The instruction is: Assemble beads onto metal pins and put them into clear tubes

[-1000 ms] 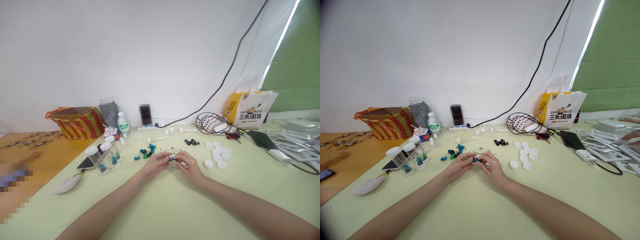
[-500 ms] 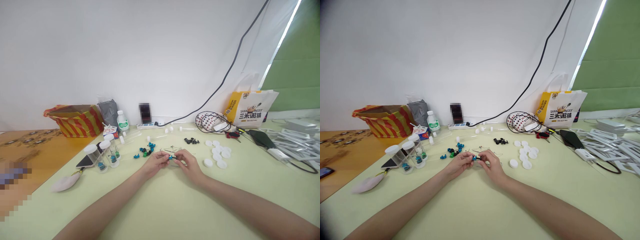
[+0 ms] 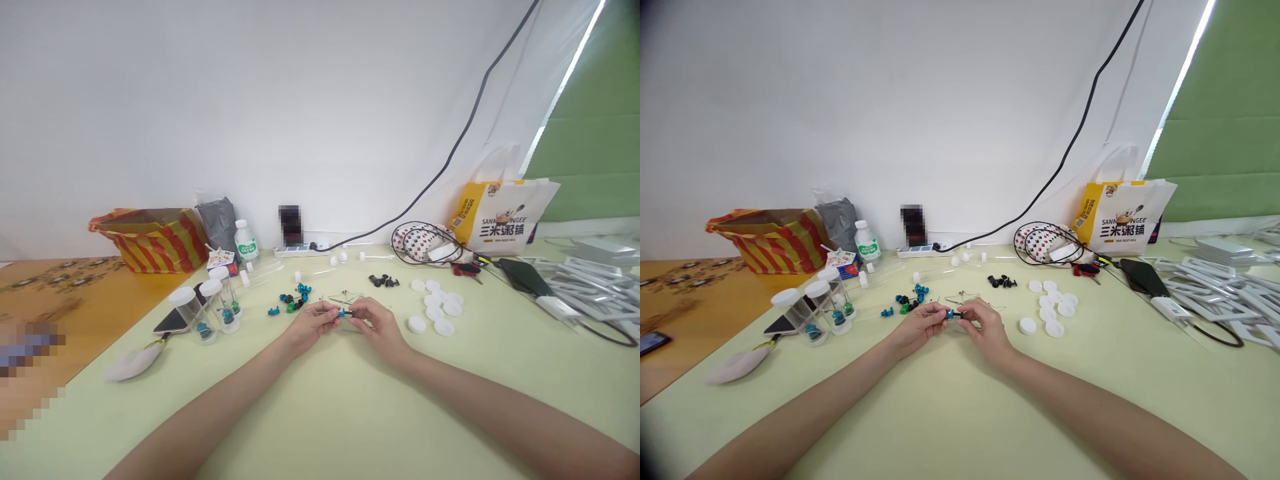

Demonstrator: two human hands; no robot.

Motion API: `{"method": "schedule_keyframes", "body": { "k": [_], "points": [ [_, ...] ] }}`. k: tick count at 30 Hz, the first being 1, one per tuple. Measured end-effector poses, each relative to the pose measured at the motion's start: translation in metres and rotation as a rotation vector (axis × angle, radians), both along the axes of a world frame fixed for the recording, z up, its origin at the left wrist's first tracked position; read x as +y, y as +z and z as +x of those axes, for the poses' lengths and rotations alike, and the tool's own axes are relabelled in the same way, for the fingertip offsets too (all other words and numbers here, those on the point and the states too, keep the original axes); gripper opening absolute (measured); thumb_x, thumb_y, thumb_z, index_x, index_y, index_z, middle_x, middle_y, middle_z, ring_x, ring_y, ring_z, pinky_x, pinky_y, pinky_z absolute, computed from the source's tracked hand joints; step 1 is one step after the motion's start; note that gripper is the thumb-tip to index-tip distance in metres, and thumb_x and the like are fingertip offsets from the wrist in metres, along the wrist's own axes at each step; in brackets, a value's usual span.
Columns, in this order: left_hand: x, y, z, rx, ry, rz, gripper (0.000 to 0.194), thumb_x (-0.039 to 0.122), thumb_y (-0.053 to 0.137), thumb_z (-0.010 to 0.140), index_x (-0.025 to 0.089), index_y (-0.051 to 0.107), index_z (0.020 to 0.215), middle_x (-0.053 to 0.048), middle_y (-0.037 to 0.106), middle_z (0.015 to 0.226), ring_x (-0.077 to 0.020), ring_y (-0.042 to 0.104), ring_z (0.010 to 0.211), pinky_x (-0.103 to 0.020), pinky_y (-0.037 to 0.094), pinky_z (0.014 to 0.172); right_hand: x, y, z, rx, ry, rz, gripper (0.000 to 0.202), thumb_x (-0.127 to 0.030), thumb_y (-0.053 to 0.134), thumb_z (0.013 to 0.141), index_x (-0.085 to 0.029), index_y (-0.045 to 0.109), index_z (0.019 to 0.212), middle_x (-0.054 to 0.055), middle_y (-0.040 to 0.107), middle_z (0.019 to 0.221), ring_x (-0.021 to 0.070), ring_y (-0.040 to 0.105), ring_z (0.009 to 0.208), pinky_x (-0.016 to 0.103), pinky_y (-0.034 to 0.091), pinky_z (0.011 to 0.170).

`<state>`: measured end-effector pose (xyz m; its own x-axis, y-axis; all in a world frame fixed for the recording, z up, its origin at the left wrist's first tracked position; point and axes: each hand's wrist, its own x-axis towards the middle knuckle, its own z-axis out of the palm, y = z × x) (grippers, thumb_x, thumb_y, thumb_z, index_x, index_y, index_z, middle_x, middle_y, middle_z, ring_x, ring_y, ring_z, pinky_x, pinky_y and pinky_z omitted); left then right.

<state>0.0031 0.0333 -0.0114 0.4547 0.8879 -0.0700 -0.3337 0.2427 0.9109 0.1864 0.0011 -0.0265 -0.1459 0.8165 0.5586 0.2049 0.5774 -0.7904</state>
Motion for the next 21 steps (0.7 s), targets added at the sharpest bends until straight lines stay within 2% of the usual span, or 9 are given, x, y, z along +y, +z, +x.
{"method": "schedule_keyframes", "body": {
  "k": [8, 14, 21],
  "points": [
    [0.0001, 0.0012, -0.0003, -0.028, -0.021, -0.006, 0.013, 0.017, 0.073, 0.064, 0.012, 0.067, 0.074, -0.004, 0.066, 0.077, -0.0095, 0.058, 0.066, -0.024, 0.043, 0.073, -0.0007, 0.0031, -0.0008, 0.002, -0.008, 0.000, 0.018, -0.030, 0.055, 0.080, -0.020, 0.061, 0.095, 0.007, 0.057, 0.092, 0.0143, 0.056, 0.072, 0.031, 0.051, 0.070],
    [-0.0006, 0.0016, 0.0000, -0.017, -0.014, -0.003, 0.015, 0.016, 0.073, 0.063, 0.013, 0.067, 0.077, -0.004, 0.067, 0.081, -0.0106, 0.060, 0.068, -0.025, 0.043, 0.074, 0.0001, 0.0012, -0.0011, 0.070, 0.030, -0.150, 0.024, -0.032, 0.055, 0.080, -0.020, 0.055, 0.101, 0.006, 0.060, 0.089, 0.0147, 0.060, 0.074, 0.031, 0.051, 0.070],
    [0.0005, -0.0017, -0.0008, -0.024, -0.032, 0.032, 0.016, 0.016, 0.073, 0.064, 0.013, 0.067, 0.079, -0.004, 0.067, 0.079, -0.0106, 0.060, 0.068, -0.025, 0.043, 0.073, -0.0010, 0.0027, 0.0002, 0.166, 0.078, -0.266, 0.024, -0.038, 0.056, 0.078, -0.018, 0.054, 0.092, 0.002, 0.062, 0.076, 0.0156, 0.063, 0.072, 0.032, 0.051, 0.072]
  ]
}}
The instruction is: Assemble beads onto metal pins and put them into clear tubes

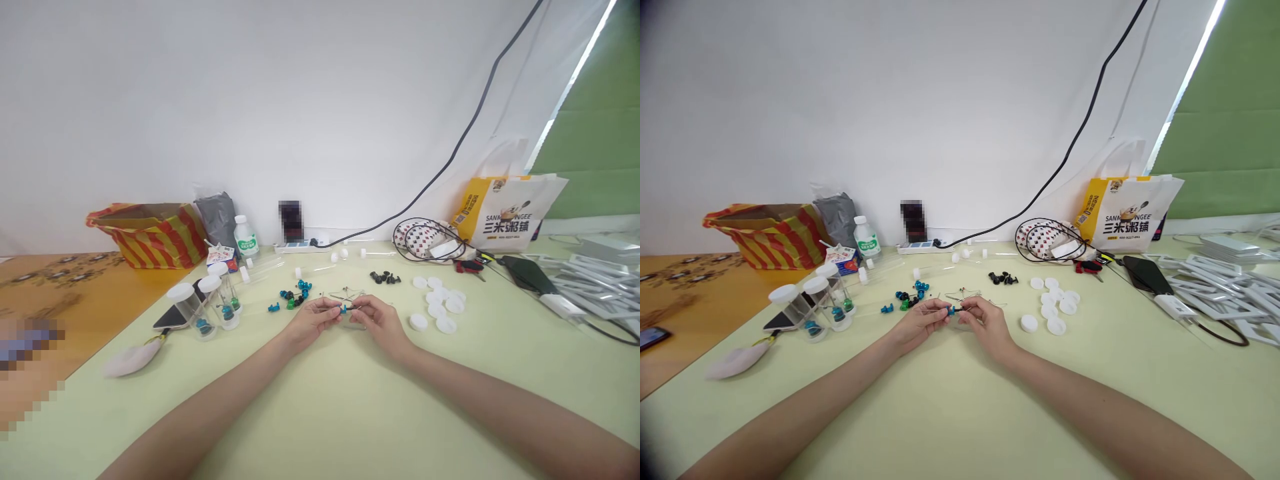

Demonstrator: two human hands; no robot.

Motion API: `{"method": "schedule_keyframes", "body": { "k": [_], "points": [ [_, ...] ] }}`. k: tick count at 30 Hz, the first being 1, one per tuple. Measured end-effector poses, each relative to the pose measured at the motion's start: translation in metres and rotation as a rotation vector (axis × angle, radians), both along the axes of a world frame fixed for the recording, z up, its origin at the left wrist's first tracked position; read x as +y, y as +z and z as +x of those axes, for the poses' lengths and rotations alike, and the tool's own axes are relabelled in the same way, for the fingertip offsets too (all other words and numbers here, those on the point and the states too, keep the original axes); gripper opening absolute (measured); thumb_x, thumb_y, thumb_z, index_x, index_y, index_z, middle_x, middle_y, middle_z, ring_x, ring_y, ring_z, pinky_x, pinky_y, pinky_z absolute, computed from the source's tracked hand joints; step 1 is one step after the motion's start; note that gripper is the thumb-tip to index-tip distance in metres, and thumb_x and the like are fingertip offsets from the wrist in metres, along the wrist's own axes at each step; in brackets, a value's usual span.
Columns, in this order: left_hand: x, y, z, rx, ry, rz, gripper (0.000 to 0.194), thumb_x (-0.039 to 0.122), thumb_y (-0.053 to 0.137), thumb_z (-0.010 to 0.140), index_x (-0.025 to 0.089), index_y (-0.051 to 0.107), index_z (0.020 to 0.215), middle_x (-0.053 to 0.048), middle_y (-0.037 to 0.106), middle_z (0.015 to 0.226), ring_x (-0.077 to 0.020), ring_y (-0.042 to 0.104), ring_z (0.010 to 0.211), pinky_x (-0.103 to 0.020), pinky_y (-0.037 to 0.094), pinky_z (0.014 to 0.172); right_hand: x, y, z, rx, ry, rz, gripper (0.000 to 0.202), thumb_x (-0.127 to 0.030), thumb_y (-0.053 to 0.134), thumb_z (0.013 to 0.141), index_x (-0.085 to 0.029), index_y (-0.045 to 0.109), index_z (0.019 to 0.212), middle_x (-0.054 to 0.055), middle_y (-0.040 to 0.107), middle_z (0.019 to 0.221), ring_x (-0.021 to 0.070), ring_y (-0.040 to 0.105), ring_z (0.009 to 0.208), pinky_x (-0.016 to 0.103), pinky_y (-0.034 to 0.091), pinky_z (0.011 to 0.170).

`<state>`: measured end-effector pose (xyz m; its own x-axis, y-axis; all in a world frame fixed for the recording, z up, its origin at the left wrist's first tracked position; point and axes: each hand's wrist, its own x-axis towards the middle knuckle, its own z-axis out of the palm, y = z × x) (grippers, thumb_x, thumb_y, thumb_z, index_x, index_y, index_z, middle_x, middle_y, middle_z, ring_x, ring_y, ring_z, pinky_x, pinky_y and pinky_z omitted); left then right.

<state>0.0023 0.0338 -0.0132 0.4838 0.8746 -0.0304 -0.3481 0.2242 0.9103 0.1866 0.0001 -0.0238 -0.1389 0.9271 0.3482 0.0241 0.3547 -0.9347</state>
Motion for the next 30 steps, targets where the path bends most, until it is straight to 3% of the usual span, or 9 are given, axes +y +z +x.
{"method": "schedule_keyframes", "body": {
  "k": [7, 16, 30],
  "points": [
    [0.0002, -0.0011, -0.0004, -0.001, 0.011, 0.016, 0.018, 0.017, 0.072, 0.065, 0.013, 0.066, 0.081, -0.005, 0.067, 0.080, -0.0110, 0.059, 0.069, -0.025, 0.043, 0.073, 0.0001, 0.0009, -0.0002, 0.011, 0.019, -0.023, 0.028, -0.035, 0.059, 0.076, -0.018, 0.055, 0.097, 0.004, 0.065, 0.077, 0.0175, 0.064, 0.075, 0.036, 0.050, 0.077],
    [-0.0005, 0.0005, 0.0006, -0.002, 0.014, 0.006, 0.019, 0.017, 0.074, 0.062, 0.013, 0.066, 0.079, -0.004, 0.067, 0.081, -0.0108, 0.059, 0.069, -0.026, 0.042, 0.074, 0.0032, 0.0001, 0.0017, -0.253, -0.148, 0.095, 0.025, -0.036, 0.054, 0.079, -0.019, 0.061, 0.095, 0.003, 0.063, 0.074, 0.0138, 0.055, 0.062, 0.026, 0.046, 0.056],
    [-0.0006, 0.0016, 0.0005, 0.008, 0.005, 0.009, 0.019, 0.017, 0.074, 0.062, 0.014, 0.065, 0.078, -0.003, 0.066, 0.077, -0.0114, 0.060, 0.068, -0.026, 0.042, 0.071, 0.0030, 0.0002, 0.0009, -0.331, -0.195, 0.093, 0.028, -0.041, 0.050, 0.081, -0.018, 0.063, 0.090, 0.004, 0.064, 0.078, 0.0128, 0.051, 0.059, 0.025, 0.042, 0.054]
  ]
}}
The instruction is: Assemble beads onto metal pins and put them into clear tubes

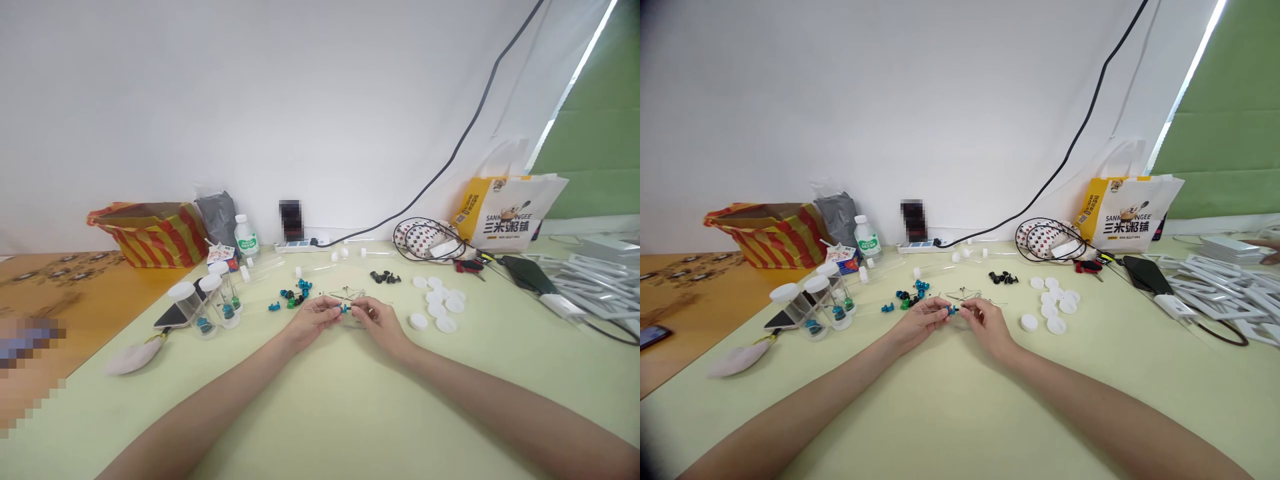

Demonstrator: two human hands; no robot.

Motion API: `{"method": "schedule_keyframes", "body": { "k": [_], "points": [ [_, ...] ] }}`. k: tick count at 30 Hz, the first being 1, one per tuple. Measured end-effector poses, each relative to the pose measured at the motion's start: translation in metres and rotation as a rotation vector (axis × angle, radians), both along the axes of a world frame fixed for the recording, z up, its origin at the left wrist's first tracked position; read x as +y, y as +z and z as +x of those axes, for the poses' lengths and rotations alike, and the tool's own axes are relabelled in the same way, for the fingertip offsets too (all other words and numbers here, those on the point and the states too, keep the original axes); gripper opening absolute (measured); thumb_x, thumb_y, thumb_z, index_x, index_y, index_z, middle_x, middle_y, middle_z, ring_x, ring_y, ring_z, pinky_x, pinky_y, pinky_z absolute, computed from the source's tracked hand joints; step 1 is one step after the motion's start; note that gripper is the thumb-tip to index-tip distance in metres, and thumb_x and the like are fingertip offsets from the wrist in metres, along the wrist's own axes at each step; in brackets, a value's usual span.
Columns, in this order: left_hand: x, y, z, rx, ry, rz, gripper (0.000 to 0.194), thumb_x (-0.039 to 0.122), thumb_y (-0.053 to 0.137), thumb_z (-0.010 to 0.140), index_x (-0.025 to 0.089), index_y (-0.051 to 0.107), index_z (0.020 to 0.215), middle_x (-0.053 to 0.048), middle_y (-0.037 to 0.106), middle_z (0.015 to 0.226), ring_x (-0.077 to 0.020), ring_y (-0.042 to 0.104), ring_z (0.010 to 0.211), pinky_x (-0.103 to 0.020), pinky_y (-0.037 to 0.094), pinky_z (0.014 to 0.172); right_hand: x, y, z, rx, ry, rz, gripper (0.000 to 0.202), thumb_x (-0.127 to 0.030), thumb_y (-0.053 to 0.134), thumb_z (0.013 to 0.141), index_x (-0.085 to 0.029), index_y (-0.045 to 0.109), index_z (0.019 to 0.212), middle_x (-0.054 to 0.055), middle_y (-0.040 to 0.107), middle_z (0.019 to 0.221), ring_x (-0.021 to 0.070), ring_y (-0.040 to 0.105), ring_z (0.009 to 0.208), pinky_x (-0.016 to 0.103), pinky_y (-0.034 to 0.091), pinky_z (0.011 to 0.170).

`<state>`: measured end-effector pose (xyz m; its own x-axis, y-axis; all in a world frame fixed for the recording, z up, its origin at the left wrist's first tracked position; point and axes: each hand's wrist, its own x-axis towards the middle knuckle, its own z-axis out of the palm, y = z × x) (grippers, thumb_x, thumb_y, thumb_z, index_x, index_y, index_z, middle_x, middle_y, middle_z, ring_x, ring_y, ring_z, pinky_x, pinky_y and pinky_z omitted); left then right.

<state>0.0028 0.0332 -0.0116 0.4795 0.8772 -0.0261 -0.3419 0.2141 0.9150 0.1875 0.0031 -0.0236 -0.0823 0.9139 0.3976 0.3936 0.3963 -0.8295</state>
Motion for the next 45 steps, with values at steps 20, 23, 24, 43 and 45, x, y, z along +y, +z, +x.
{"method": "schedule_keyframes", "body": {
  "k": [20, 23, 24, 43, 45],
  "points": [
    [0.0005, -0.0004, 0.0000, 0.013, -0.019, 0.000, 0.021, 0.017, 0.074, 0.062, 0.014, 0.065, 0.081, -0.002, 0.066, 0.073, -0.0126, 0.062, 0.069, -0.027, 0.045, 0.072, 0.0006, 0.0011, 0.0005, -0.007, 0.032, -0.021, 0.029, -0.041, 0.044, 0.084, -0.018, 0.062, 0.082, 0.004, 0.065, 0.077, 0.0162, 0.058, 0.070, 0.026, 0.045, 0.062],
    [0.0010, -0.0013, 0.0000, 0.012, -0.016, -0.005, 0.021, 0.017, 0.074, 0.062, 0.014, 0.066, 0.081, -0.002, 0.067, 0.076, -0.0130, 0.063, 0.071, -0.028, 0.045, 0.074, 0.0009, 0.0018, 0.0005, -0.010, 0.035, -0.026, 0.029, -0.041, 0.044, 0.084, -0.018, 0.062, 0.081, 0.004, 0.065, 0.076, 0.0160, 0.058, 0.069, 0.026, 0.045, 0.060],
    [0.0011, -0.0016, -0.0001, 0.015, -0.015, -0.007, 0.021, 0.017, 0.074, 0.062, 0.014, 0.066, 0.080, -0.002, 0.067, 0.078, -0.0130, 0.063, 0.071, -0.028, 0.045, 0.075, 0.0009, 0.0022, 0.0005, -0.011, 0.035, -0.029, 0.030, -0.041, 0.044, 0.084, -0.018, 0.062, 0.081, 0.004, 0.065, 0.075, 0.0160, 0.058, 0.068, 0.025, 0.044, 0.060],
    [0.0021, -0.0035, -0.0016, 0.000, -0.010, -0.007, 0.018, 0.015, 0.071, 0.066, 0.014, 0.065, 0.083, -0.002, 0.067, 0.082, -0.0121, 0.062, 0.072, -0.026, 0.044, 0.077, 0.0014, 0.0017, 0.0001, 0.013, 0.035, -0.028, 0.032, -0.044, 0.043, 0.084, -0.019, 0.063, 0.089, 0.005, 0.065, 0.079, 0.0170, 0.059, 0.071, 0.027, 0.045, 0.060],
    [0.0027, -0.0036, -0.0019, -0.009, -0.003, -0.023, 0.019, 0.015, 0.071, 0.066, 0.014, 0.065, 0.083, -0.002, 0.067, 0.081, -0.0116, 0.062, 0.072, -0.025, 0.045, 0.076, 0.0004, 0.0031, -0.0005, 0.030, 0.031, -0.032, 0.033, -0.043, 0.042, 0.085, -0.019, 0.061, 0.097, 0.004, 0.064, 0.077, 0.0161, 0.059, 0.069, 0.026, 0.045, 0.059]
  ]
}}
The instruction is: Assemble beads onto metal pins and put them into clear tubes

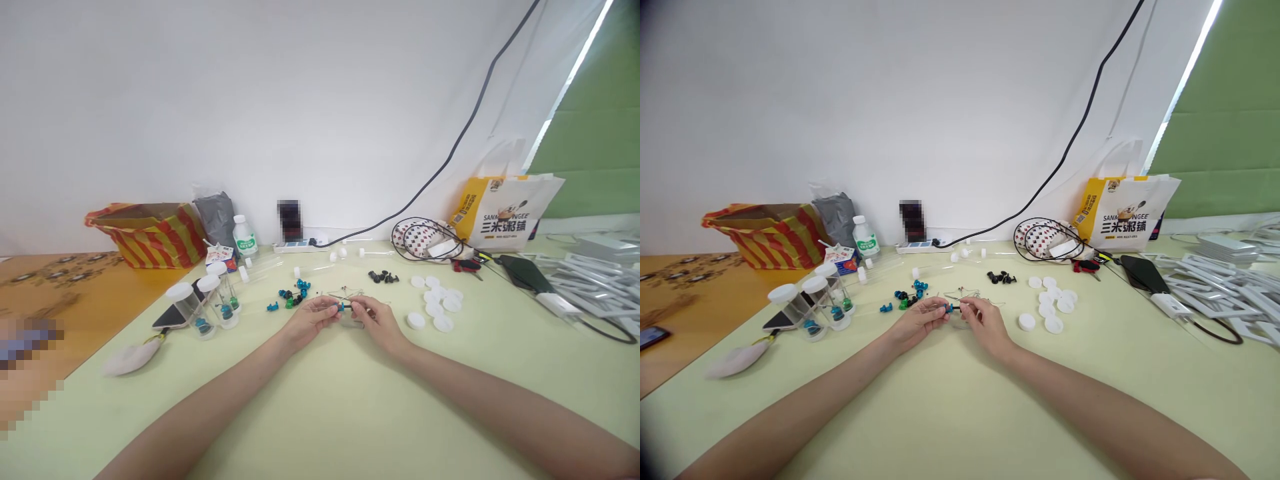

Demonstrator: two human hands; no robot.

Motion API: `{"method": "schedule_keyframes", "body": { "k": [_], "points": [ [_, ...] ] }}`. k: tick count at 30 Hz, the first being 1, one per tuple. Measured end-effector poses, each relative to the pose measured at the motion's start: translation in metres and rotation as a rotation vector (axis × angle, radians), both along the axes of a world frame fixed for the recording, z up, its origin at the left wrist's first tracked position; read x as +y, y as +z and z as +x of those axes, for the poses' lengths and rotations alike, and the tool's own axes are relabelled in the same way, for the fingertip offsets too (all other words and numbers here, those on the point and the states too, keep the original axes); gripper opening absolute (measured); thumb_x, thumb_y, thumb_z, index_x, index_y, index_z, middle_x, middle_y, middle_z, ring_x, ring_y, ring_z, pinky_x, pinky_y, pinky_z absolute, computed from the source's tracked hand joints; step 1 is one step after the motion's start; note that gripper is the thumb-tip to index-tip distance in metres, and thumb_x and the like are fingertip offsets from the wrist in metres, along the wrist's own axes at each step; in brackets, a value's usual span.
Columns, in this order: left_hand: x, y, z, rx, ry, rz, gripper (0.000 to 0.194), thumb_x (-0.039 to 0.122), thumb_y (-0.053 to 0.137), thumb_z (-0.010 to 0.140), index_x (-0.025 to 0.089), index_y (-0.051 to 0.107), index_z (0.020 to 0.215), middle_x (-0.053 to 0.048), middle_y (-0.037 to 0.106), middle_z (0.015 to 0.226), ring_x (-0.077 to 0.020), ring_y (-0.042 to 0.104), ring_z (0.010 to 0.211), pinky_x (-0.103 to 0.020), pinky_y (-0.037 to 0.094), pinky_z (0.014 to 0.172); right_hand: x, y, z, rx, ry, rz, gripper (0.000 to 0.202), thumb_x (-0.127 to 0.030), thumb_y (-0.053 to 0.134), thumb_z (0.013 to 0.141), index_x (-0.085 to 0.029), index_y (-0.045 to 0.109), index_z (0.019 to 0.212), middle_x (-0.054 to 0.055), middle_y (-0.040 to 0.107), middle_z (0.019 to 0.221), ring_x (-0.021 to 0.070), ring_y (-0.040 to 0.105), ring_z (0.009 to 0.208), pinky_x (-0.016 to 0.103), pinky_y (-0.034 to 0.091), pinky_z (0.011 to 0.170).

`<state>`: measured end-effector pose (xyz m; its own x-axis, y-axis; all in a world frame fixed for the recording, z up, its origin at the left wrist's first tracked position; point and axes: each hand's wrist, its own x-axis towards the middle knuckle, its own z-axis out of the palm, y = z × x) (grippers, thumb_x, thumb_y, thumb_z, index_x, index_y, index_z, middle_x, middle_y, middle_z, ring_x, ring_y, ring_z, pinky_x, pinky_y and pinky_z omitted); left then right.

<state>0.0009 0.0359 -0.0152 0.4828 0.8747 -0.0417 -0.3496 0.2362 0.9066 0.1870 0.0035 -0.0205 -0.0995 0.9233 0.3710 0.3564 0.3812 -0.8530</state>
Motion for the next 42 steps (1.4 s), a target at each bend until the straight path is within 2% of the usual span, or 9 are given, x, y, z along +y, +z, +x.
{"method": "schedule_keyframes", "body": {
  "k": [3, 8, 36, 42],
  "points": [
    [0.0005, 0.0005, 0.0000, -0.014, 0.018, -0.022, 0.019, 0.015, 0.072, 0.065, 0.014, 0.065, 0.083, -0.003, 0.067, 0.081, -0.0108, 0.062, 0.071, -0.025, 0.045, 0.077, -0.0022, 0.0033, -0.0010, 0.018, 0.000, 0.007, 0.034, -0.044, 0.045, 0.083, -0.019, 0.057, 0.103, 0.002, 0.062, 0.071, 0.0143, 0.056, 0.064, 0.025, 0.043, 0.055],
    [0.0000, 0.0023, 0.0006, -0.018, 0.028, -0.047, 0.021, 0.015, 0.073, 0.064, 0.013, 0.065, 0.083, -0.004, 0.067, 0.082, -0.0113, 0.062, 0.071, -0.026, 0.046, 0.078, -0.0040, 0.0049, -0.0016, 0.019, 0.018, 0.042, 0.031, -0.042, 0.051, 0.079, -0.020, 0.055, 0.100, 0.001, 0.061, 0.073, 0.0124, 0.052, 0.061, 0.023, 0.040, 0.054],
    [-0.0010, 0.0023, 0.0005, -0.024, 0.008, -0.024, 0.020, 0.015, 0.074, 0.062, 0.013, 0.065, 0.080, -0.003, 0.067, 0.080, -0.0123, 0.062, 0.071, -0.026, 0.044, 0.076, 0.0009, -0.0023, -0.0009, -0.030, -0.011, 0.017, 0.026, -0.040, 0.047, 0.082, -0.018, 0.058, 0.092, 0.003, 0.063, 0.076, 0.0141, 0.055, 0.065, 0.025, 0.042, 0.056],
    [-0.0006, 0.0036, 0.0005, -0.015, -0.006, -0.024, 0.020, 0.015, 0.074, 0.062, 0.014, 0.065, 0.080, -0.003, 0.067, 0.080, -0.0122, 0.062, 0.071, -0.026, 0.044, 0.076, -0.0003, 0.0001, -0.0011, -0.035, -0.012, 0.012, 0.027, -0.041, 0.047, 0.082, -0.018, 0.059, 0.088, 0.003, 0.063, 0.071, 0.0135, 0.054, 0.061, 0.024, 0.041, 0.053]
  ]
}}
